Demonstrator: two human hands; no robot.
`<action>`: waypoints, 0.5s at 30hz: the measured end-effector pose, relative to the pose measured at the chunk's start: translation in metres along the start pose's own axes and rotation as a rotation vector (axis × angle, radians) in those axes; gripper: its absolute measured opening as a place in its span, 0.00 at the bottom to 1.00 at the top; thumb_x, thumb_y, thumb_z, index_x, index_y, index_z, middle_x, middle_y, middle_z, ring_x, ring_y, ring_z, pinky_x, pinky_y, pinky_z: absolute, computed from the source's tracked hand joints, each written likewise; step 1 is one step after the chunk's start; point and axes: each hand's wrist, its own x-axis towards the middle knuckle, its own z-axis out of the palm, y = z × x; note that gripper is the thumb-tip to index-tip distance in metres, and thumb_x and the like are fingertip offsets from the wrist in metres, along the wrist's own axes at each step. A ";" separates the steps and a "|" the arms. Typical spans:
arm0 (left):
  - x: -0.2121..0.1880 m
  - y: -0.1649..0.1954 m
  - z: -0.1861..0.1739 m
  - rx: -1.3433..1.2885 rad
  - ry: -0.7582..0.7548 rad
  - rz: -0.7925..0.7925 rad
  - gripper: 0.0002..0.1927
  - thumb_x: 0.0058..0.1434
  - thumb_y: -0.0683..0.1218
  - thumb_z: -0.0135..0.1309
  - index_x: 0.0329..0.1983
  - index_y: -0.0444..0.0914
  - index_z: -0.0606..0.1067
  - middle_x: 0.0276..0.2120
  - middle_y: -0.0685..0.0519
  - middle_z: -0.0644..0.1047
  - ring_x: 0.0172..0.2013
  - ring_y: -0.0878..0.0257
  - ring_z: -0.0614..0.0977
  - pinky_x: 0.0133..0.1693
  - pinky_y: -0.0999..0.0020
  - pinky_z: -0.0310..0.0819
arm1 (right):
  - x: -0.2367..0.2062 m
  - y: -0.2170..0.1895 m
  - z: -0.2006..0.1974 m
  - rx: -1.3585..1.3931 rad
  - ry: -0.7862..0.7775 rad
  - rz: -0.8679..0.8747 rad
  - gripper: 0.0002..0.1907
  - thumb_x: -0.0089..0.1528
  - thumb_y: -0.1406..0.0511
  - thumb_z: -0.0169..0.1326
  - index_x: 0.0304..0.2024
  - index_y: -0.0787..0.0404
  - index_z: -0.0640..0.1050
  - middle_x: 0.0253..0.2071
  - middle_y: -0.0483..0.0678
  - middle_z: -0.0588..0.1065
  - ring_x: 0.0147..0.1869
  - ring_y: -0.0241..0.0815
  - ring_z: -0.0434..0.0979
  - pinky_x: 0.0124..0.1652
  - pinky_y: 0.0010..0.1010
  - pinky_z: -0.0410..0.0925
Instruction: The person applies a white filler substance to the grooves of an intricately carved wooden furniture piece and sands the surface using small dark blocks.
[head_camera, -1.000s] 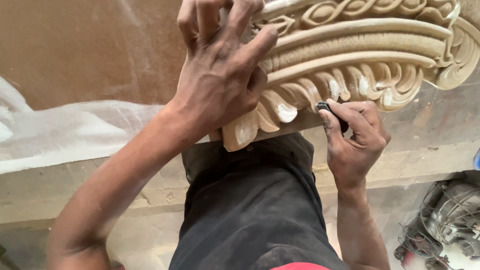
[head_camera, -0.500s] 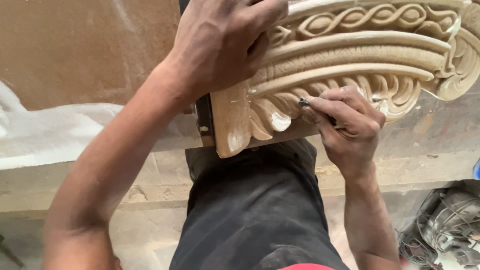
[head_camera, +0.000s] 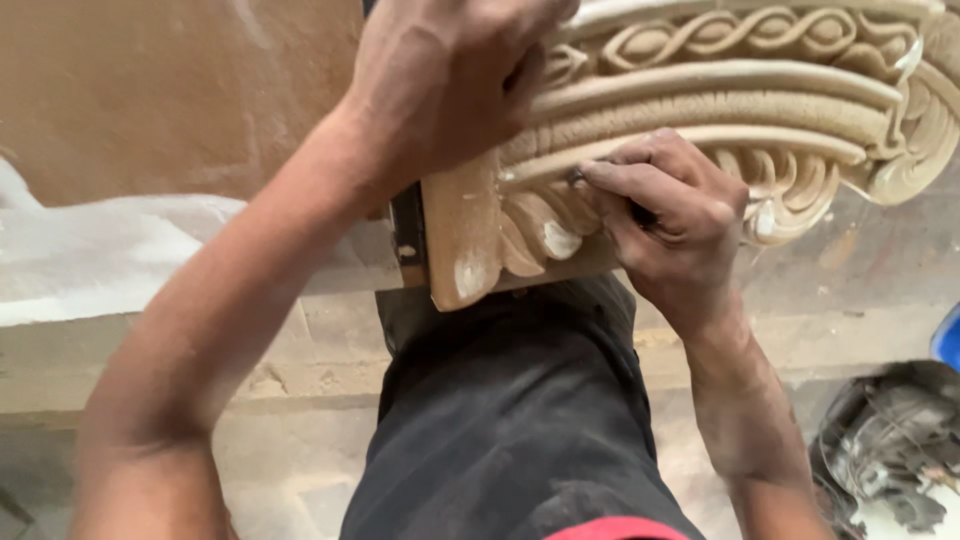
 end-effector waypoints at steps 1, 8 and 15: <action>0.000 0.001 -0.002 -0.006 -0.030 -0.005 0.09 0.66 0.38 0.59 0.48 0.37 0.77 0.30 0.49 0.78 0.26 0.59 0.79 0.27 0.63 0.73 | 0.002 -0.006 0.000 0.013 -0.003 0.013 0.07 0.68 0.73 0.65 0.48 0.63 0.84 0.41 0.48 0.80 0.42 0.36 0.80 0.38 0.25 0.72; 0.008 0.007 -0.014 0.092 0.062 0.108 0.14 0.61 0.43 0.58 0.49 0.41 0.74 0.39 0.48 0.75 0.37 0.56 0.79 0.34 0.58 0.74 | -0.023 -0.004 -0.029 -0.079 0.045 0.187 0.08 0.66 0.74 0.66 0.48 0.63 0.84 0.40 0.48 0.80 0.41 0.36 0.79 0.39 0.24 0.72; 0.010 0.008 -0.016 0.055 -0.027 0.061 0.07 0.67 0.42 0.59 0.47 0.40 0.75 0.38 0.49 0.74 0.35 0.55 0.79 0.34 0.57 0.72 | -0.038 0.001 -0.005 -0.133 0.104 0.168 0.07 0.66 0.75 0.66 0.46 0.64 0.83 0.42 0.50 0.80 0.44 0.40 0.82 0.44 0.28 0.74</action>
